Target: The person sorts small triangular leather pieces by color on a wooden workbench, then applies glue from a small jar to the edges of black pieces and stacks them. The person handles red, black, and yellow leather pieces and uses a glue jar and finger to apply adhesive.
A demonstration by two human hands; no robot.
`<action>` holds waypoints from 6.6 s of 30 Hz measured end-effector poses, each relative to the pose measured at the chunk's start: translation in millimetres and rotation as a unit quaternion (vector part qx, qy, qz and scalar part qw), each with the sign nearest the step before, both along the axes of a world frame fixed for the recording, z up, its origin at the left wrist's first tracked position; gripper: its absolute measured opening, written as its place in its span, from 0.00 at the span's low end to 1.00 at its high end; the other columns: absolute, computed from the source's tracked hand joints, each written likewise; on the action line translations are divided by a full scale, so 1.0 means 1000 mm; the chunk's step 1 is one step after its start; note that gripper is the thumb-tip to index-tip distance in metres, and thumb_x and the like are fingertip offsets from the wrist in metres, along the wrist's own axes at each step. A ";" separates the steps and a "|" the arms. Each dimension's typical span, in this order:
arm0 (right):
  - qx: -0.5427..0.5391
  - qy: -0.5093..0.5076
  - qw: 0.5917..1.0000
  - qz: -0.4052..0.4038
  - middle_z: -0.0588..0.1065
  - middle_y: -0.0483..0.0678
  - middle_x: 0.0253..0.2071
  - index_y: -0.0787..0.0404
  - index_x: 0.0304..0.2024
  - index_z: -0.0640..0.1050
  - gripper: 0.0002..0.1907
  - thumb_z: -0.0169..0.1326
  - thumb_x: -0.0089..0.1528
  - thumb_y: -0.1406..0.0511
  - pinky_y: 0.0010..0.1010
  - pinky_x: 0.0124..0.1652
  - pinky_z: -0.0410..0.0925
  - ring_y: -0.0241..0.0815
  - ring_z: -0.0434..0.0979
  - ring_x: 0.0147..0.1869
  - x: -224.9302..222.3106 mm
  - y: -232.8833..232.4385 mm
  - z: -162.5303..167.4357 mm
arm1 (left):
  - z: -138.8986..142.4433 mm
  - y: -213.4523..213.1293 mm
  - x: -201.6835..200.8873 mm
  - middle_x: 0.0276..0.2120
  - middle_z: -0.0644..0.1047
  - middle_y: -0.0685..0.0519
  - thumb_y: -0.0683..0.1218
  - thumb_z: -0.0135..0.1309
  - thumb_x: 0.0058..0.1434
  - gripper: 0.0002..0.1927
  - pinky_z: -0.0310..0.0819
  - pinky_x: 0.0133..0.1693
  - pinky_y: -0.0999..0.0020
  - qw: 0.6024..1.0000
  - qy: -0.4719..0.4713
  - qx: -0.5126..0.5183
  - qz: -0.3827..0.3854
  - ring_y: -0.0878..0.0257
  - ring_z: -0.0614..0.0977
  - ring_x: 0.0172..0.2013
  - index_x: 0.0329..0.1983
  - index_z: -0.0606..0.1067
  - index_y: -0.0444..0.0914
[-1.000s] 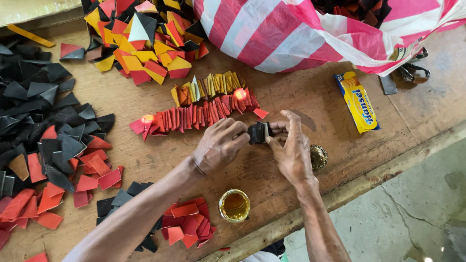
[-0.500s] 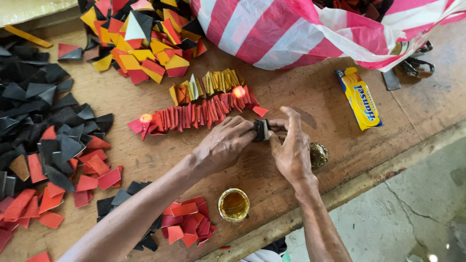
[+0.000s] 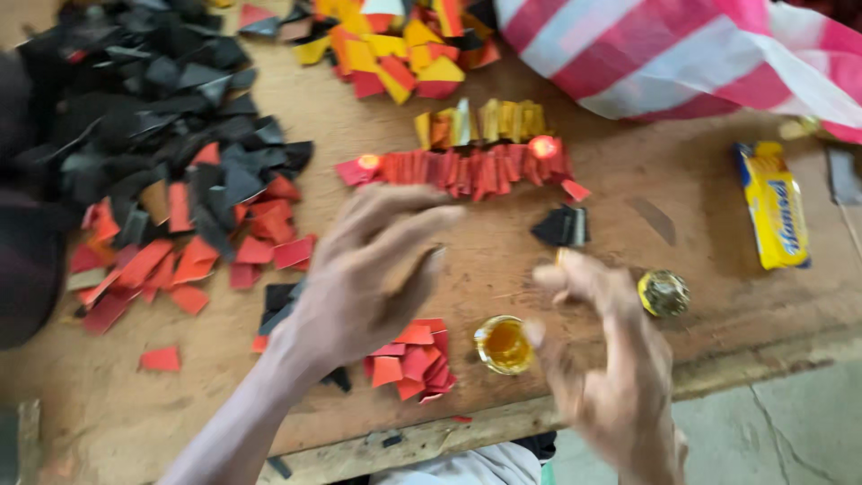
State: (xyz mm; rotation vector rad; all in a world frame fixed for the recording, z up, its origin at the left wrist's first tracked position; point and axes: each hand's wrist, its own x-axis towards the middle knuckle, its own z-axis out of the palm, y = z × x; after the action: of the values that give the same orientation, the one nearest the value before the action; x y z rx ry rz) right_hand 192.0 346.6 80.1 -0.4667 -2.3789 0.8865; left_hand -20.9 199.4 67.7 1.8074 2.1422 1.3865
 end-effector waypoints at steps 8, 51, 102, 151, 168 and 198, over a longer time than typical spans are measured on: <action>-0.063 -0.044 0.984 0.163 0.70 0.60 0.63 0.69 0.67 0.60 0.37 0.62 0.62 0.63 0.47 0.66 0.61 0.59 0.68 0.69 -0.021 -0.074 -0.040 | -0.036 -0.102 0.049 0.64 0.66 0.36 0.47 0.66 0.49 0.40 0.59 0.64 0.45 0.947 -0.010 -0.112 0.300 0.38 0.66 0.64 0.65 0.66 0.34; 0.109 -0.191 0.969 0.114 0.59 0.63 0.69 0.52 0.64 0.61 0.47 0.69 0.47 0.58 0.48 0.67 0.59 0.60 0.56 0.75 0.024 0.005 -0.009 | -0.064 -0.032 0.024 0.57 0.72 0.46 0.41 0.62 0.51 0.16 0.55 0.61 0.45 0.974 0.079 -0.176 0.118 0.46 0.68 0.60 0.45 0.81 0.40; -0.112 -0.006 0.973 0.201 0.56 0.56 0.75 0.43 0.73 0.63 0.40 0.63 0.61 0.50 0.51 0.70 0.66 0.55 0.59 0.78 0.007 0.015 -0.034 | -0.057 0.013 0.021 0.44 0.79 0.51 0.37 0.59 0.63 0.18 0.76 0.50 0.67 0.591 -0.780 -0.028 -0.203 0.64 0.80 0.45 0.56 0.74 0.30; 0.023 0.049 0.992 0.110 0.70 0.46 0.64 0.36 0.68 0.72 0.34 0.67 0.60 0.60 0.30 0.51 0.75 0.35 0.71 0.54 -0.009 0.011 -0.066 | -0.054 0.030 0.022 0.40 0.79 0.52 0.33 0.53 0.62 0.12 0.76 0.45 0.73 0.550 -0.813 0.053 -0.180 0.68 0.82 0.39 0.48 0.73 0.34; -0.116 0.071 0.988 -0.076 0.74 0.49 0.55 0.58 0.63 0.73 0.25 0.57 0.62 0.72 0.25 0.48 0.73 0.37 0.75 0.50 0.019 0.035 -0.071 | -0.072 0.071 0.011 0.44 0.82 0.53 0.35 0.61 0.54 0.12 0.77 0.47 0.64 0.994 -0.066 0.073 -0.042 0.59 0.83 0.46 0.41 0.77 0.39; -0.129 0.040 0.989 -0.065 0.76 0.48 0.52 0.62 0.63 0.72 0.26 0.59 0.61 0.72 0.25 0.47 0.73 0.35 0.76 0.50 0.020 0.028 -0.054 | -0.053 0.077 -0.022 0.47 0.78 0.41 0.35 0.56 0.56 0.20 0.78 0.47 0.59 0.997 -0.016 -0.042 -0.063 0.48 0.81 0.46 0.53 0.77 0.35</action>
State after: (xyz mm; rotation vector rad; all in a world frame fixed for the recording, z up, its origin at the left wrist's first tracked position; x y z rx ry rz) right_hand 211.8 374.2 26.2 -0.6660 -2.1436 1.1353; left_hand -43.3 276.6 15.2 1.8395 2.0014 1.2694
